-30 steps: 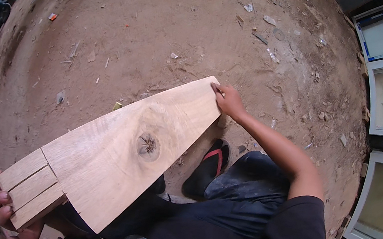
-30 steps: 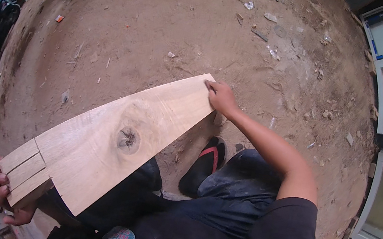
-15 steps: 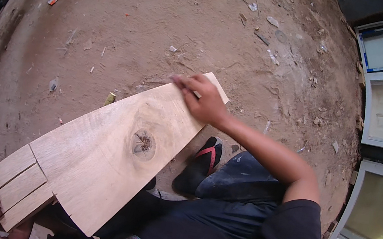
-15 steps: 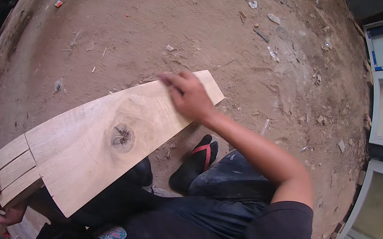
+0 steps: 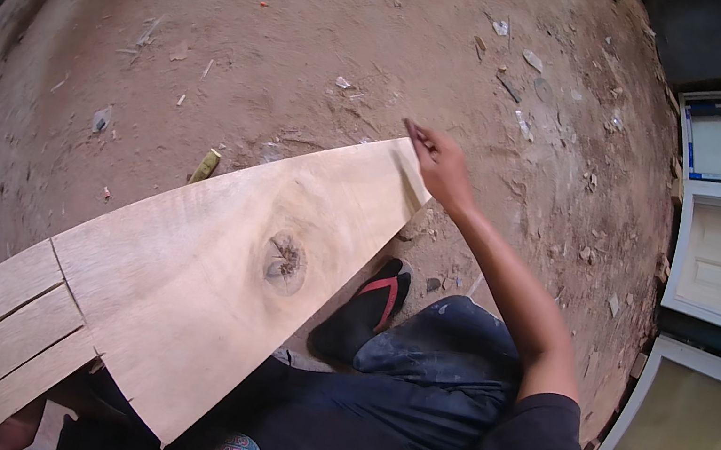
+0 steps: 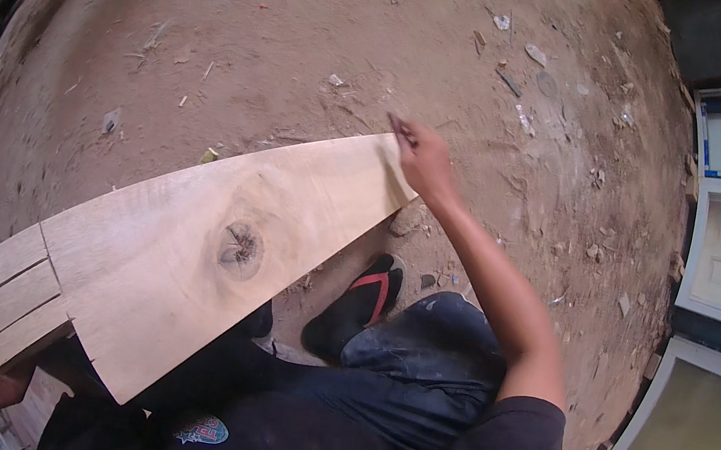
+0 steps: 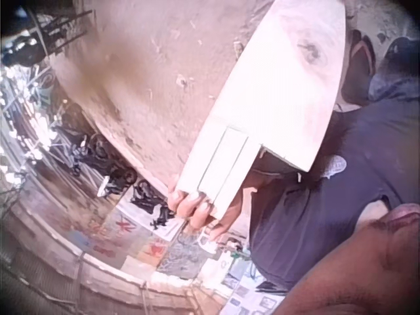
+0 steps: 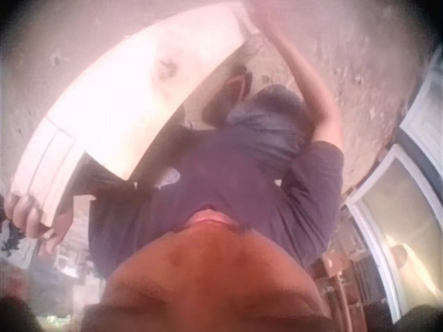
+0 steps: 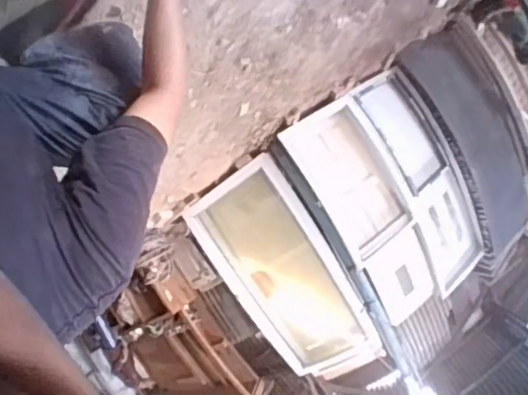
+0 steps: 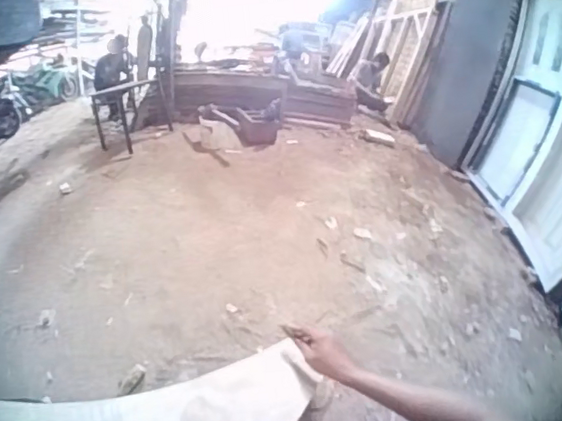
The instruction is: The person sits on the floor and uses a hammer and chisel to carve a small wooden block placed on a larger plank. After carving, the person sands the plank with a sanding block.
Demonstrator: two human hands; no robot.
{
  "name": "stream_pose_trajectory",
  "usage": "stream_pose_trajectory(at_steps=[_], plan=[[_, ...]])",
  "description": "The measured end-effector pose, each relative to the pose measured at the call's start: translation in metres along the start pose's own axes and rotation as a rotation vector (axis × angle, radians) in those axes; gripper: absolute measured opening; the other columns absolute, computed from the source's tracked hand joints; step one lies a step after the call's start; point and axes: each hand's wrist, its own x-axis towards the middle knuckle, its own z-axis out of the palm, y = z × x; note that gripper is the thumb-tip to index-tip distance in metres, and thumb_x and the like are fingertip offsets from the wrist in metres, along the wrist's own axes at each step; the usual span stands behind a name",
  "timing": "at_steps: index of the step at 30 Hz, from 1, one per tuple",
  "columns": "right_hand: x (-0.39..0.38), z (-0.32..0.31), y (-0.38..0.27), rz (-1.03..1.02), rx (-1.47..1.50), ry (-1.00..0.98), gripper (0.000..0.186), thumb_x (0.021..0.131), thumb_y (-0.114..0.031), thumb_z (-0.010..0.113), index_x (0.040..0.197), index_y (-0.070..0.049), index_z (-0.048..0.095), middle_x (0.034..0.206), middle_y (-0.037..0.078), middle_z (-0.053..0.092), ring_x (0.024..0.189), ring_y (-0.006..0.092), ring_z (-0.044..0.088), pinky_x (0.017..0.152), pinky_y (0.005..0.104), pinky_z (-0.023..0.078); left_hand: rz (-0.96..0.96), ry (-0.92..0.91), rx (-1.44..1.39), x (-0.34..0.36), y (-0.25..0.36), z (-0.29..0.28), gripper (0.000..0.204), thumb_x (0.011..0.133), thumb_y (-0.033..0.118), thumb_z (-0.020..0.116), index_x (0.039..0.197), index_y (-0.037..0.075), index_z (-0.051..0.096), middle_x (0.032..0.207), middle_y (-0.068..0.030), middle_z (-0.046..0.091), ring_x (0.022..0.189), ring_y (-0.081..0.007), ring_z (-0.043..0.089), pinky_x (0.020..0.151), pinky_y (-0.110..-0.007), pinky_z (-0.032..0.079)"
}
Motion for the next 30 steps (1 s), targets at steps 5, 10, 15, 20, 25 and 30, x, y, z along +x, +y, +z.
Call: stream_pose_trajectory(at_steps=[5,10,15,20,25,30], plan=[[-0.001,0.031,0.01,-0.117,-0.011,0.002,0.029,0.099,-0.025,0.064,0.12,-0.008,0.074,0.101,0.02,0.072,0.09,0.0326,0.07,0.079,0.0407,0.055,0.17,0.146,0.061,-0.002,-0.014,0.018,0.071,0.102,0.052,0.008,0.118,0.005,0.059,0.114,-0.021,0.067,0.121,-0.0432,0.062,0.097,-0.067,0.053],[-0.019,0.026,0.096,0.311,-0.308,-0.119,0.032,0.098,-0.036,0.065,0.105,-0.007,0.078,0.091,0.023,0.072,0.084,0.0422,0.068,0.076,0.05,0.053,0.11,0.04,-0.005,0.007,-0.009,0.014,0.076,0.101,0.055,0.005,0.122,0.007,0.06,0.116,-0.0199,0.066,0.125,-0.0434,0.06,0.103,-0.066,0.048],[-0.009,0.014,0.112,0.317,-0.347,-0.088,0.035,0.096,-0.041,0.067,0.105,-0.009,0.079,0.083,0.021,0.073,0.073,0.0403,0.067,0.069,0.0456,0.053,0.079,0.108,-0.073,-0.002,-0.011,0.016,0.075,0.101,0.055,0.008,0.119,0.006,0.061,0.117,-0.02,0.067,0.126,-0.0427,0.06,0.104,-0.066,0.047],[0.013,0.028,0.044,0.15,-0.052,0.023,0.03,0.095,-0.031,0.068,0.114,-0.009,0.076,0.096,0.019,0.075,0.085,0.0362,0.071,0.078,0.0447,0.055,0.101,0.141,-0.127,0.005,-0.008,0.023,0.073,0.101,0.054,0.009,0.115,0.005,0.061,0.117,-0.0213,0.067,0.124,-0.0437,0.061,0.103,-0.067,0.048],[0.0,0.045,0.065,0.21,-0.198,0.004,0.029,0.095,-0.028,0.067,0.114,-0.008,0.076,0.102,0.02,0.075,0.094,0.0363,0.072,0.084,0.0456,0.055,0.159,0.196,0.05,-0.015,-0.027,0.01,0.073,0.101,0.054,0.009,0.118,0.005,0.061,0.117,-0.0213,0.067,0.126,-0.0433,0.06,0.103,-0.067,0.049],[-0.019,0.017,0.113,0.442,-0.461,-0.249,0.031,0.095,-0.032,0.068,0.105,-0.004,0.076,0.096,0.025,0.073,0.087,0.0426,0.072,0.08,0.0515,0.056,0.137,0.15,0.031,-0.018,-0.031,0.005,0.075,0.1,0.057,0.008,0.121,0.008,0.062,0.115,-0.0195,0.066,0.127,-0.0441,0.058,0.104,-0.066,0.046]])
